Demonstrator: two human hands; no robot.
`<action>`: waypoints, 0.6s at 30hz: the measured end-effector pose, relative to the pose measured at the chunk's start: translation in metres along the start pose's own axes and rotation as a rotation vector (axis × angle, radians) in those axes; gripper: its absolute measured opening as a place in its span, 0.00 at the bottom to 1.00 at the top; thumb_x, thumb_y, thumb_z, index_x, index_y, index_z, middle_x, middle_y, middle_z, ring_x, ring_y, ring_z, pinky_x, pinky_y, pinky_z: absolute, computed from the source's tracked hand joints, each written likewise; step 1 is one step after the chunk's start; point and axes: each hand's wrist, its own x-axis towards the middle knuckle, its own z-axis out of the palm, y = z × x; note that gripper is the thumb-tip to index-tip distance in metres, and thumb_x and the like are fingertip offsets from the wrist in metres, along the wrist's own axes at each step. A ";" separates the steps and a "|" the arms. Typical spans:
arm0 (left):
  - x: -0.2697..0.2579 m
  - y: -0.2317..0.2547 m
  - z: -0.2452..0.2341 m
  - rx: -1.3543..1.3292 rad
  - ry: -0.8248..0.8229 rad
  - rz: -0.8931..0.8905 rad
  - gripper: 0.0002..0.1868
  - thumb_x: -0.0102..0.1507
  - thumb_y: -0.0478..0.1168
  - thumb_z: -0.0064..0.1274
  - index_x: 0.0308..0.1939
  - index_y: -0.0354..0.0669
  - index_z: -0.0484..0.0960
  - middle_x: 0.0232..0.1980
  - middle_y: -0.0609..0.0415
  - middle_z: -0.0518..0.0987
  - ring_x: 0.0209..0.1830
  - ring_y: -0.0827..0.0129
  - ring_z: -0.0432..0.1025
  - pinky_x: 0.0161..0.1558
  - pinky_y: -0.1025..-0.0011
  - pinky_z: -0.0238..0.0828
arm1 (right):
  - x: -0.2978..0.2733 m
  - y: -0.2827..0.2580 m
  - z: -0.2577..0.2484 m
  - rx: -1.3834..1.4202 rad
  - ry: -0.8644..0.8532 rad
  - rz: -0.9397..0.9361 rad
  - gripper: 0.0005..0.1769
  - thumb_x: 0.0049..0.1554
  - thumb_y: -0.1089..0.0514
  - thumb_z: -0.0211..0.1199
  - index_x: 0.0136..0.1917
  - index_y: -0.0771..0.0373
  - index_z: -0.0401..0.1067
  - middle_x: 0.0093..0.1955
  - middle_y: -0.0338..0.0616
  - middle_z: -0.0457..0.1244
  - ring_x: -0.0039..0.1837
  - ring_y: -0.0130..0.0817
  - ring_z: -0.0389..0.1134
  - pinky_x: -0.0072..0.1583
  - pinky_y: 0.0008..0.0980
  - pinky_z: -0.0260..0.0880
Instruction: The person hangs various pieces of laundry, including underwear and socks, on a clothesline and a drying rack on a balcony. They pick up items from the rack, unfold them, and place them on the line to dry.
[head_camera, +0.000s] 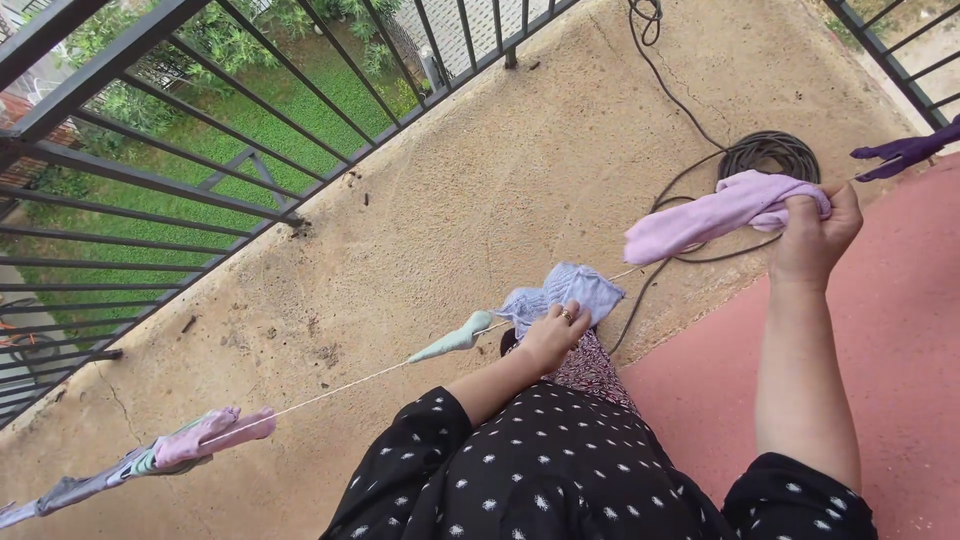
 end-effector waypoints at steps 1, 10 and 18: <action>0.000 0.000 0.004 -0.018 -0.108 -0.026 0.44 0.55 0.26 0.54 0.75 0.47 0.57 0.72 0.38 0.58 0.60 0.41 0.62 0.43 0.48 0.78 | -0.003 -0.001 -0.002 0.006 -0.008 0.008 0.10 0.55 0.65 0.59 0.38 0.56 0.59 0.36 0.30 0.52 0.41 0.21 0.52 0.40 0.27 0.53; 0.003 0.001 -0.016 0.006 -0.227 -0.069 0.44 0.54 0.22 0.58 0.71 0.52 0.62 0.76 0.41 0.56 0.63 0.47 0.63 0.43 0.54 0.82 | -0.017 -0.011 -0.004 -0.149 -0.066 -0.011 0.07 0.55 0.61 0.58 0.38 0.56 0.61 0.37 0.31 0.54 0.42 0.22 0.51 0.45 0.29 0.55; 0.025 -0.037 -0.008 -0.226 -0.071 -0.286 0.42 0.58 0.62 0.57 0.72 0.55 0.63 0.63 0.40 0.69 0.58 0.42 0.69 0.47 0.46 0.75 | -0.023 -0.024 0.004 -0.063 -0.128 0.084 0.10 0.54 0.64 0.57 0.49 0.55 0.62 0.44 0.37 0.57 0.42 0.23 0.56 0.40 0.25 0.60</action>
